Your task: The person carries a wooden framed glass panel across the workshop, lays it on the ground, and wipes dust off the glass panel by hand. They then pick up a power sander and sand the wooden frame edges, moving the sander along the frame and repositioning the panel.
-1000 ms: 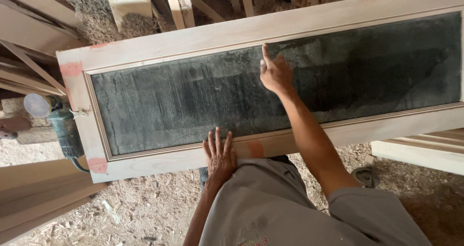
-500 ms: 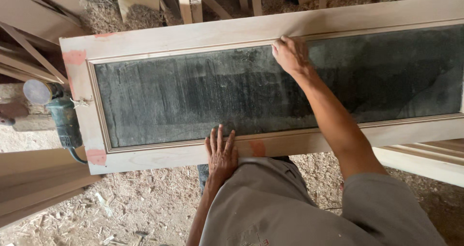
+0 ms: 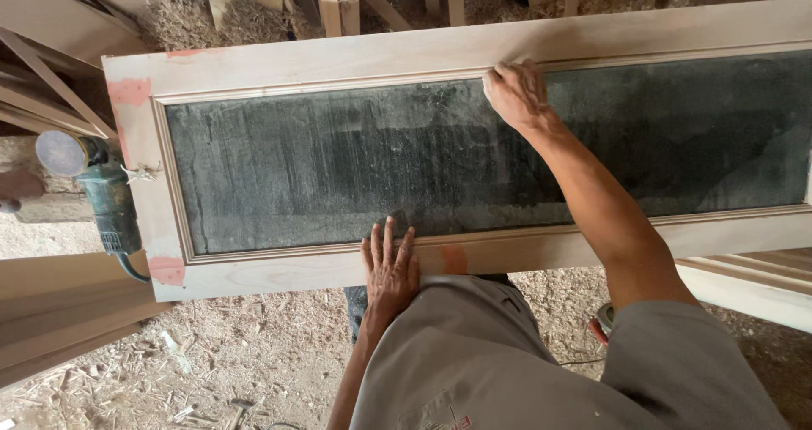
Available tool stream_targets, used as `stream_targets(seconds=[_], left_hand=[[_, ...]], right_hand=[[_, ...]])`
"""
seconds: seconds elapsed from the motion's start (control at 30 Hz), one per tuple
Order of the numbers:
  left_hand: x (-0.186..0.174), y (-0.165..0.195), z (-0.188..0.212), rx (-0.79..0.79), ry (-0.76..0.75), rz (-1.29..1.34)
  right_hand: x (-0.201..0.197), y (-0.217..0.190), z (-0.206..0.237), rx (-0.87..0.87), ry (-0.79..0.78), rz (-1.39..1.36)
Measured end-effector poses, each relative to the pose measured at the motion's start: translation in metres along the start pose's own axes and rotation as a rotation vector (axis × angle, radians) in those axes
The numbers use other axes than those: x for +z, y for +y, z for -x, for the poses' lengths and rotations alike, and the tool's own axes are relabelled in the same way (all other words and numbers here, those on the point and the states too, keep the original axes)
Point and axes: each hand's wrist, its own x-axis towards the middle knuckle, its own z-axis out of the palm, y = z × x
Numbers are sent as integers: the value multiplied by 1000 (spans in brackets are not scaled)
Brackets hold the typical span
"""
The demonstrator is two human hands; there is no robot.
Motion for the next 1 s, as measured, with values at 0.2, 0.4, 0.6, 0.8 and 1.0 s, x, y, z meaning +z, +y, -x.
stream_targets(seconds=[0.2, 0.4, 0.6, 0.8, 1.0], left_hand=[[-2, 1, 1, 3, 21, 22], [-3, 2, 1, -24, 0, 27], [-6, 1, 7, -6, 8, 38], [-5, -1, 5, -4, 17, 15], [-4, -1, 4, -25, -5, 14]], right_hand=[[-5, -2, 0, 26, 13, -65], [-4, -9, -2, 65, 19, -86], [-20, -11, -1, 110, 42, -190], [-31, -1, 0, 98, -107, -81], [-23, 0, -4, -60, -75, 58]])
